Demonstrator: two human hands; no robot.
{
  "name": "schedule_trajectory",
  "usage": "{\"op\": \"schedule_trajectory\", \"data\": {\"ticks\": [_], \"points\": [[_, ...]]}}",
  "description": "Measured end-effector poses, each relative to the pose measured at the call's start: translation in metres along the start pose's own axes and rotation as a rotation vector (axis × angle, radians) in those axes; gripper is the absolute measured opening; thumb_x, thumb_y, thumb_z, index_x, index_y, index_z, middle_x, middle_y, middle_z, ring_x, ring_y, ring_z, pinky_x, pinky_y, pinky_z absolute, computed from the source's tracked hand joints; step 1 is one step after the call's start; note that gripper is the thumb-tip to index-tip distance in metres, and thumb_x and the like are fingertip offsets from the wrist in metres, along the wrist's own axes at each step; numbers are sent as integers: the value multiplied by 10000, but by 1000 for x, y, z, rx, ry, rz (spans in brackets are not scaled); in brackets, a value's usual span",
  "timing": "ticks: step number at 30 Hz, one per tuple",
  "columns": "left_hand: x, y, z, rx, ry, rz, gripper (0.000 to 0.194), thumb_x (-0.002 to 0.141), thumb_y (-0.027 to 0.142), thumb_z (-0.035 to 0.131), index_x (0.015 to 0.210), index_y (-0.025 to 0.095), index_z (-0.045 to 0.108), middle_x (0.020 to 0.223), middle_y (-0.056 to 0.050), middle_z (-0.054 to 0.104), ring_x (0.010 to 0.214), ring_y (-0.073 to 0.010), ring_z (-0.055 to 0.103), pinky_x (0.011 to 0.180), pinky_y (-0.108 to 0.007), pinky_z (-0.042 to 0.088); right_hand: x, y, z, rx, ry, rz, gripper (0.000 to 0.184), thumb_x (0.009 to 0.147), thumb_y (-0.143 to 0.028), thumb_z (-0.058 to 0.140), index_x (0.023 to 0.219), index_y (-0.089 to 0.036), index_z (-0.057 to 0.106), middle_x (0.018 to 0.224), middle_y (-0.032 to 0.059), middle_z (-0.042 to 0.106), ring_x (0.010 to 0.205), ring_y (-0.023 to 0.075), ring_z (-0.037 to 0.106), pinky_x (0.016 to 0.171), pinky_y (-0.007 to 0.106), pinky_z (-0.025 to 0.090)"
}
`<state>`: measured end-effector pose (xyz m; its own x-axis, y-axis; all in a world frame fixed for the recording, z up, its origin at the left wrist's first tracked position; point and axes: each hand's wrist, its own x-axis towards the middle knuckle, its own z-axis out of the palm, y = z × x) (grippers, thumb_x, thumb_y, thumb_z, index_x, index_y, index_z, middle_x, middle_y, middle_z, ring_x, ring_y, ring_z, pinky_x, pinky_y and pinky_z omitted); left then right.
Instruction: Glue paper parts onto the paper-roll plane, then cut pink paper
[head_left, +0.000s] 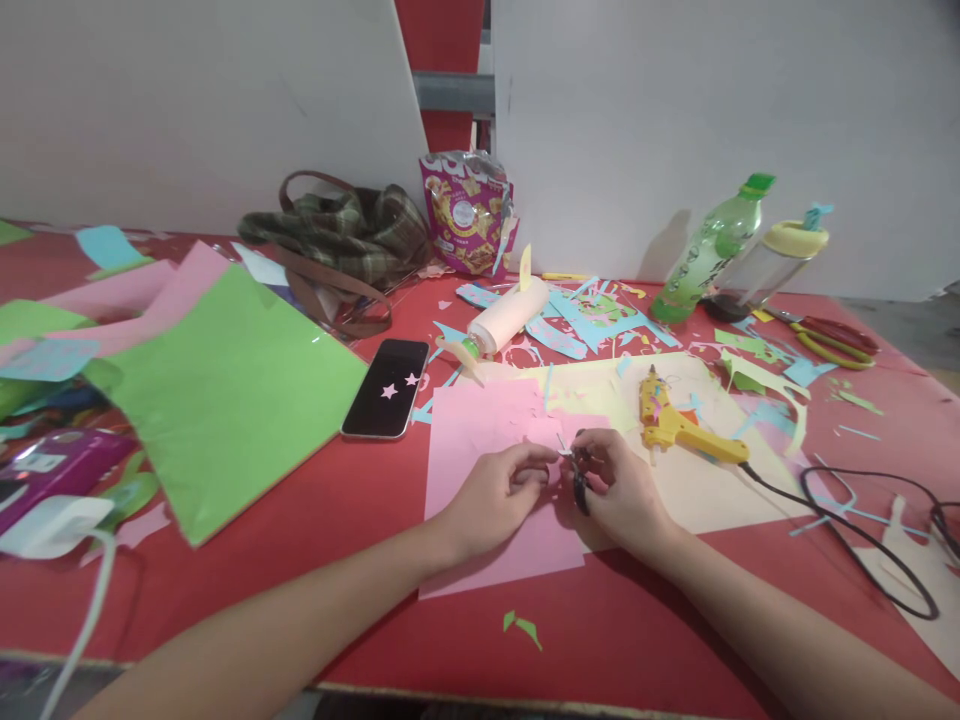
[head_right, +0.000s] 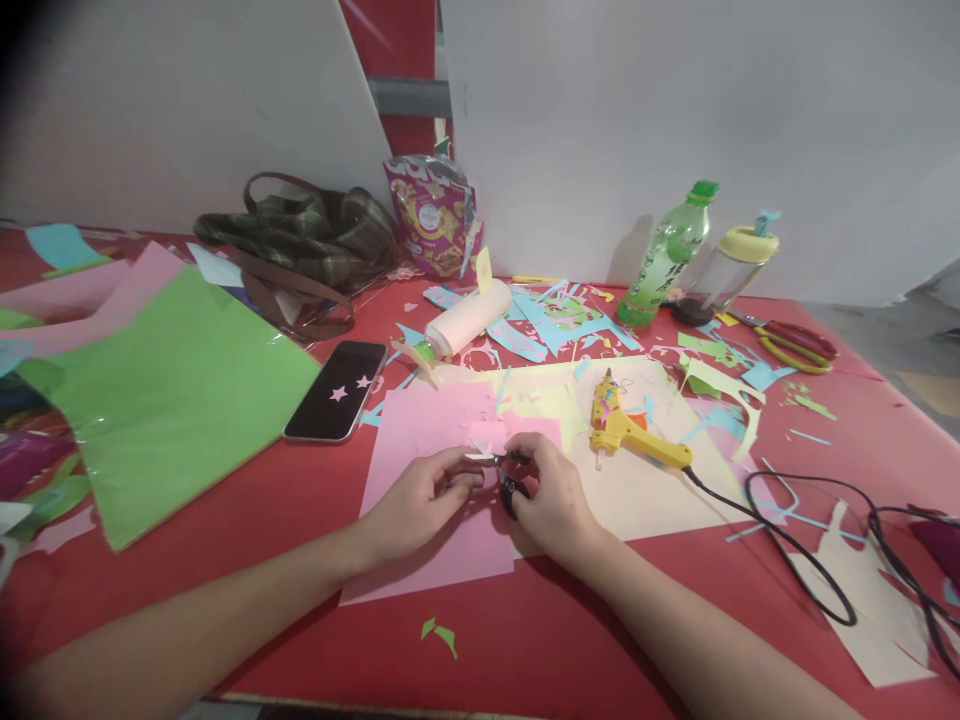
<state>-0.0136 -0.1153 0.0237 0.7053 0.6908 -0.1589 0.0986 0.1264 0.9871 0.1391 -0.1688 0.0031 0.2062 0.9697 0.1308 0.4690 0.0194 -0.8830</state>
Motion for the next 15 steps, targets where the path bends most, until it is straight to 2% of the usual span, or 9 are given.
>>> {"op": "schedule_trajectory", "data": {"ticks": [6, 10, 15], "points": [[2, 3, -6, 240, -33, 62, 206, 763, 152, 408, 911, 127, 549, 838, -55, 607, 762, -134, 571, 709, -263, 458, -1, 0, -1, -103, -73, -147, 353, 590, -19, 449, 871, -233, 438, 840, 15, 550, 704, 136, 575, 563, 229, 469], [2, 3, -7, 231, -34, 49, 196, 751, 200, 455, 903, 133, 559, 859, -58, 619, 765, -141, 581, 696, -260, 468, 0, -3, -2, -165, -73, -241, 352, 575, -16, 453, 857, -225, 442, 795, 6, 559, 681, 136, 569, 584, 241, 460], [1, -1, -6, 202, 0, 17, 225, 717, 246, 528, 900, 123, 577, 846, -71, 633, 773, -159, 593, 702, -270, 476, 1, -6, -2, -164, -67, -276, 330, 585, -14, 455, 843, -220, 452, 777, 3, 564, 679, 132, 568, 586, 237, 453]]}}
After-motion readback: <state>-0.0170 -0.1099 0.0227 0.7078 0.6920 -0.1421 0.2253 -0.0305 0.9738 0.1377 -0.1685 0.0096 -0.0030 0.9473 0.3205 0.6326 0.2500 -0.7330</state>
